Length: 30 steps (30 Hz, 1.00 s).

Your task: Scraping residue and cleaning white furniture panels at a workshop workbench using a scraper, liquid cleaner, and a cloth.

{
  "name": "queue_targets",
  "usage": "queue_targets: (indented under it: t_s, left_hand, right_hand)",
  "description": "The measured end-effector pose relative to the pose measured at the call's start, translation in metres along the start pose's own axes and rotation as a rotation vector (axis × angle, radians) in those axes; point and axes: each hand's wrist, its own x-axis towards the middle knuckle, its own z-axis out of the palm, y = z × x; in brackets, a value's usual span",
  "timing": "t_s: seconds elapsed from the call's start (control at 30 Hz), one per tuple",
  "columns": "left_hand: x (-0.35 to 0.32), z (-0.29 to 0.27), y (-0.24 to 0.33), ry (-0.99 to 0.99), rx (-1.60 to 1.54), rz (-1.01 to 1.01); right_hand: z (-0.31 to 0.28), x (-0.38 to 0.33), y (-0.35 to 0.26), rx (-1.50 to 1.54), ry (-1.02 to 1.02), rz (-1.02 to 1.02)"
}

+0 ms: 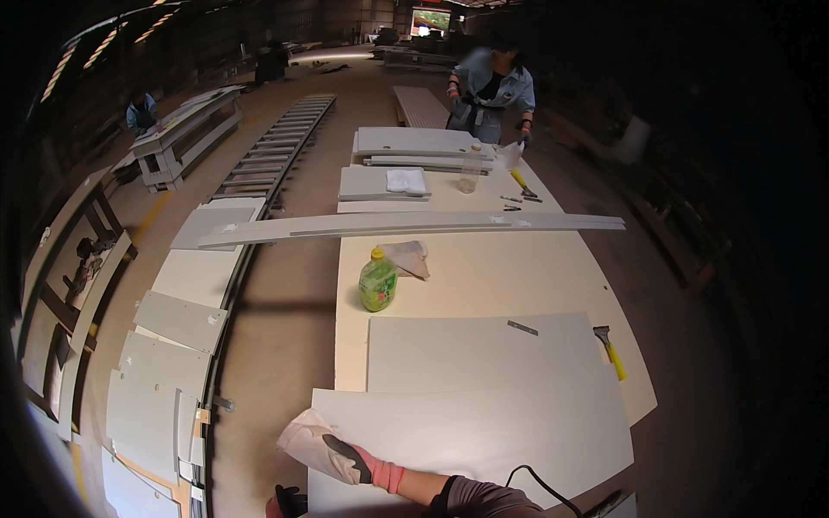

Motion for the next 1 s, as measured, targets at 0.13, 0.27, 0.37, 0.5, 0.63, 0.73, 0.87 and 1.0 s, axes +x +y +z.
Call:
queue_targets:
  t_s: [0.13,0.27,0.37,0.5,0.63,0.73,0.87,1.0]
  left_hand:
    - [0.013,-0.043,-0.027,0.012,-0.151,-0.068]
    - [0.016,-0.066,-0.048,0.083,-0.231,-0.177]
    - [0.018,-0.076,-0.059,0.078,-0.252,-0.193]
    - [0.017,-0.067,-0.051,0.049,-0.218,-0.147]
    - [0.024,-0.076,-0.055,0.057,-0.255,-0.194]
    - [0.030,-0.076,-0.042,0.045,-0.236,-0.153]
    - [0.039,-0.063,0.005,-0.014,-0.187,0.010]
    - [0.089,-0.047,0.026,-0.016,-0.024,0.168]
  right_hand:
    - [0.056,0.026,-0.097,0.194,-0.337,-0.188]
    - [0.186,0.009,-0.206,-0.762,-0.027,-0.898]
    - [0.256,0.013,-0.256,-1.325,0.629,-1.275]
    - [0.249,0.033,-0.302,-2.300,1.134,-1.962]
    - [0.213,0.061,-0.294,-2.782,1.268,-0.863]
    - [0.210,0.053,-0.294,-2.767,1.202,-1.055]
    - [0.223,0.043,-0.273,-2.804,1.164,-0.969]
    - [0.231,0.019,-0.238,-2.717,1.126,-1.081]
